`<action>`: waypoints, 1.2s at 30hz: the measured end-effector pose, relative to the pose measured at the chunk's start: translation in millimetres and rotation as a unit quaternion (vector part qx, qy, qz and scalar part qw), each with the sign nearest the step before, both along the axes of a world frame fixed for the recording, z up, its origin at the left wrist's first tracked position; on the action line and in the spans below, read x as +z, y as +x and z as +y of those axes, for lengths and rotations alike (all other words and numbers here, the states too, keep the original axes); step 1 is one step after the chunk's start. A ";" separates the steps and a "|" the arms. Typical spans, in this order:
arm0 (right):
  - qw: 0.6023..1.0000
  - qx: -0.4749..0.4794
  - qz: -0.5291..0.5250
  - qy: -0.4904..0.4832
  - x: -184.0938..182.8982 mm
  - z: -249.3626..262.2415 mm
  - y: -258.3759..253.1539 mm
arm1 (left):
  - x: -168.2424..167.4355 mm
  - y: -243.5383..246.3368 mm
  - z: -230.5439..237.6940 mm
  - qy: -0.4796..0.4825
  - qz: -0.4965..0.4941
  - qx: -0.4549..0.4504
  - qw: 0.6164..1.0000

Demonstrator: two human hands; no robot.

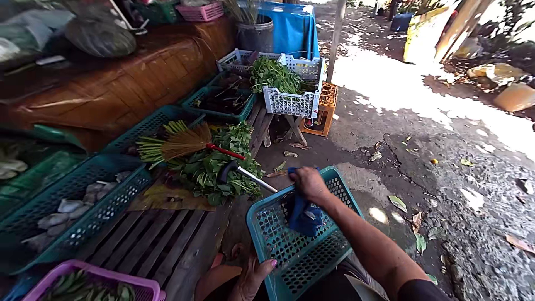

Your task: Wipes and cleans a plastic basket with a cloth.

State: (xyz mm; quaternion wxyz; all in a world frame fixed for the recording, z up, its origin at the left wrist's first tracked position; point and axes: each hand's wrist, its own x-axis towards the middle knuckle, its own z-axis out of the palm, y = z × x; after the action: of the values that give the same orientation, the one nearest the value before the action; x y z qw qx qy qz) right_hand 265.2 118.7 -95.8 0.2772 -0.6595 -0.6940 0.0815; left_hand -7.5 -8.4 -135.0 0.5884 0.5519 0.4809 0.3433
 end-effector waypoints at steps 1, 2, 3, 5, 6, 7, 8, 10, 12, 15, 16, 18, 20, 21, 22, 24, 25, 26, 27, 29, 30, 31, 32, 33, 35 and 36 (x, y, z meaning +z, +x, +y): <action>0.999 -0.029 -0.005 -0.035 -8.4 5.4 21.4 | -2.7 -1.1 -0.4 -0.006 -0.007 0.002 1.000; 0.996 -0.052 -0.009 -0.069 -12.6 9.8 39.0 | -3.4 -1.0 0.2 -0.013 -0.007 0.003 1.000; 0.991 -0.071 -0.012 -0.109 -12.3 14.0 51.2 | -3.3 0.4 2.1 -0.021 -0.002 0.003 1.000; 0.983 -0.087 -0.017 -0.158 -5.9 20.7 55.4 | -3.1 1.2 5.8 -0.035 0.014 -0.004 0.999; 0.985 -0.082 -0.015 -0.152 -1.5 21.4 47.0 | -2.8 0.6 6.5 -0.037 0.022 -0.004 0.999; 0.991 -0.062 -0.007 -0.119 3.5 20.7 32.6 | -2.4 -0.1 7.3 -0.034 0.027 -0.003 0.999; 0.997 -0.026 -0.003 -0.072 8.4 18.7 12.4 | -2.3 -0.2 7.9 -0.029 0.028 -0.001 0.999; 0.998 0.068 0.001 0.006 15.8 7.4 -40.8 | -4.4 -0.5 6.5 -0.019 0.026 0.002 0.999; 0.988 0.131 0.000 0.086 18.9 -6.8 -91.1 | 0.0 -0.7 3.0 -0.023 0.028 0.009 0.999; 0.969 0.175 -0.009 0.176 17.5 -10.5 -113.7 | 6.4 -0.6 -1.2 -0.025 0.039 0.018 0.999; 0.969 0.178 -0.012 0.169 15.7 -8.6 -107.5 | 3.5 -2.2 -1.0 -0.016 0.032 0.018 0.999; 0.984 0.144 0.004 0.100 11.6 -2.6 -80.2 | -2.9 -4.7 0.5 -0.008 0.014 0.015 1.000; 0.998 0.062 0.020 0.013 -4.3 9.7 -35.5 | -6.0 -5.7 -0.9 -0.016 0.004 0.016 1.000; 0.999 0.019 0.020 -0.024 -17.4 16.5 -10.2 | -6.2 -6.0 -2.6 -0.024 0.001 0.020 1.000; 0.998 -0.016 0.019 -0.060 -27.1 23.4 13.1 | -3.7 -4.8 -2.5 -0.035 0.001 0.023 0.999; 0.990 -0.055 0.010 -0.127 -25.9 32.9 41.3 | 0.3 0.1 0.5 -0.054 -0.003 0.021 0.998; 0.987 -0.061 0.005 -0.146 -20.1 33.0 43.3 | 1.7 2.0 1.7 -0.060 -0.002 0.017 0.998; 0.989 -0.057 0.000 -0.137 -15.4 31.3 38.7 | 3.9 3.0 2.6 -0.065 0.002 0.011 0.998; 0.994 -0.037 0.001 -0.100 -11.9 28.8 28.0 | 4.2 3.1 4.8 -0.066 0.004 0.008 0.998; 0.999 0.041 0.010 -0.016 -2.2 19.7 -12.6 | 0.7 0.9 8.1 -0.052 0.009 0.001 0.999; 0.996 0.083 0.016 0.028 1.0 12.5 -39.4 | 1.2 0.5 7.5 -0.052 0.017 0.003 0.999; 0.990 0.123 0.021 0.069 5.6 4.9 -66.0 | 3.8 1.2 6.6 -0.052 0.026 0.007 0.998; 0.981 0.161 0.020 0.102 12.2 -2.5 -89.5 | 6.1 1.4 5.8 -0.047 0.032 0.006 0.998; 0.971 0.196 0.014 0.135 18.5 -8.6 -107.7 | 7.4 1.0 4.7 -0.037 0.035 0.005 0.999; 0.947 0.237 -0.013 0.214 22.5 -12.1 -125.7 | 11.8 1.5 2.1 -0.028 0.043 0.005 0.999; 0.940 0.244 -0.025 0.238 22.4 -11.0 -125.1 | 13.9 1.9 1.2 -0.027 0.045 0.007 0.999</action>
State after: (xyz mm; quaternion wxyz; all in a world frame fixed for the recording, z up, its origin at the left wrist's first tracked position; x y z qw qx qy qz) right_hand 140.1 107.6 -73.4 0.3797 -0.3864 -0.8397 -0.0372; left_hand -5.7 -7.2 -121.1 0.5786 0.5475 0.5199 0.3085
